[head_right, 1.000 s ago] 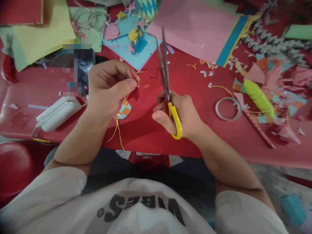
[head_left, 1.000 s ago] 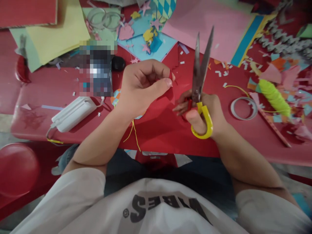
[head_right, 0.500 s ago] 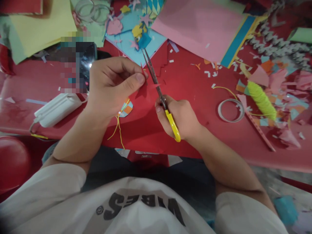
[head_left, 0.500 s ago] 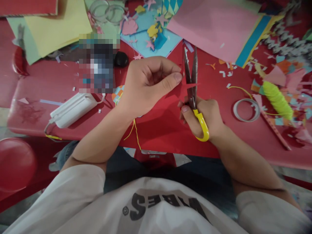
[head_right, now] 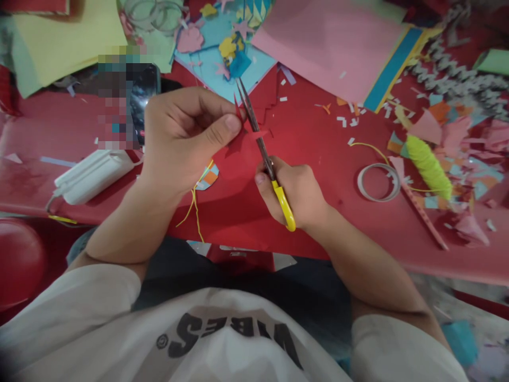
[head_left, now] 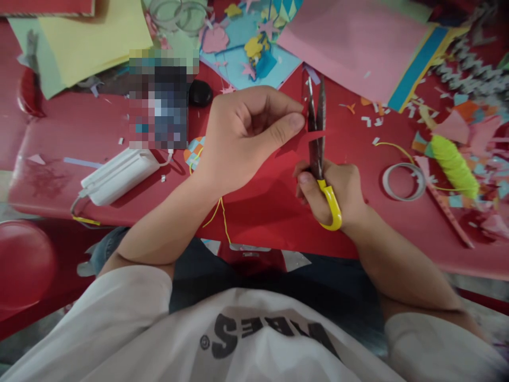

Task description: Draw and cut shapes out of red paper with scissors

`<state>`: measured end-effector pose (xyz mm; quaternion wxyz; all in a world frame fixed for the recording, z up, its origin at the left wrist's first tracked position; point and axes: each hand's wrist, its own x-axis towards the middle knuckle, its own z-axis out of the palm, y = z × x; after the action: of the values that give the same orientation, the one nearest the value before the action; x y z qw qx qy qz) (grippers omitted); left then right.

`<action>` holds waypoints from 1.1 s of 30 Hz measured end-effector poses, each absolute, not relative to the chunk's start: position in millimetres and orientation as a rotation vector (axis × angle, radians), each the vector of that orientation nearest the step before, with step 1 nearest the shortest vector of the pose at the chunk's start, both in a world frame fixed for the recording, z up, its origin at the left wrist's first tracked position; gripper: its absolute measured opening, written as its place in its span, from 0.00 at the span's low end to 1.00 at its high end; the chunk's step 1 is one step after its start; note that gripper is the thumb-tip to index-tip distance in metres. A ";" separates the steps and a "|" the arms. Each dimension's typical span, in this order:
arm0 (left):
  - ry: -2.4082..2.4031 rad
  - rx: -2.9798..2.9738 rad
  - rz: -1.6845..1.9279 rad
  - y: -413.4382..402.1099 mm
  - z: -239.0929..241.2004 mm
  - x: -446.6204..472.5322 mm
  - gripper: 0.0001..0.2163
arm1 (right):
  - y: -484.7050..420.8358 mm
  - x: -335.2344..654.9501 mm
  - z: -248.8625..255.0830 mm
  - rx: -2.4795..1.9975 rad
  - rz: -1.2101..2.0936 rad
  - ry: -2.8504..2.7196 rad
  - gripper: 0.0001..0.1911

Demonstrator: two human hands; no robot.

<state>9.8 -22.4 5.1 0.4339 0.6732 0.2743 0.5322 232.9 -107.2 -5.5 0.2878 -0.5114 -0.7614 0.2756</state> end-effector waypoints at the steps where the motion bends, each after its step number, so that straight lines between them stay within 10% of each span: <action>1: 0.696 1.671 1.321 -23.0 6.0 9.2 0.19 | -107.3 233.0 -5.5 -1.365 0.739 -2.037 0.12; 33: 0.679 1.765 1.520 -19.9 1.4 8.2 0.05 | -106.0 233.7 0.6 -1.312 0.733 -2.038 0.13</action>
<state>8.2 -19.9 1.4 0.3502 0.6813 0.2622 0.5868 233.7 -106.0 0.6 0.2997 -0.4943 -0.7678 0.2761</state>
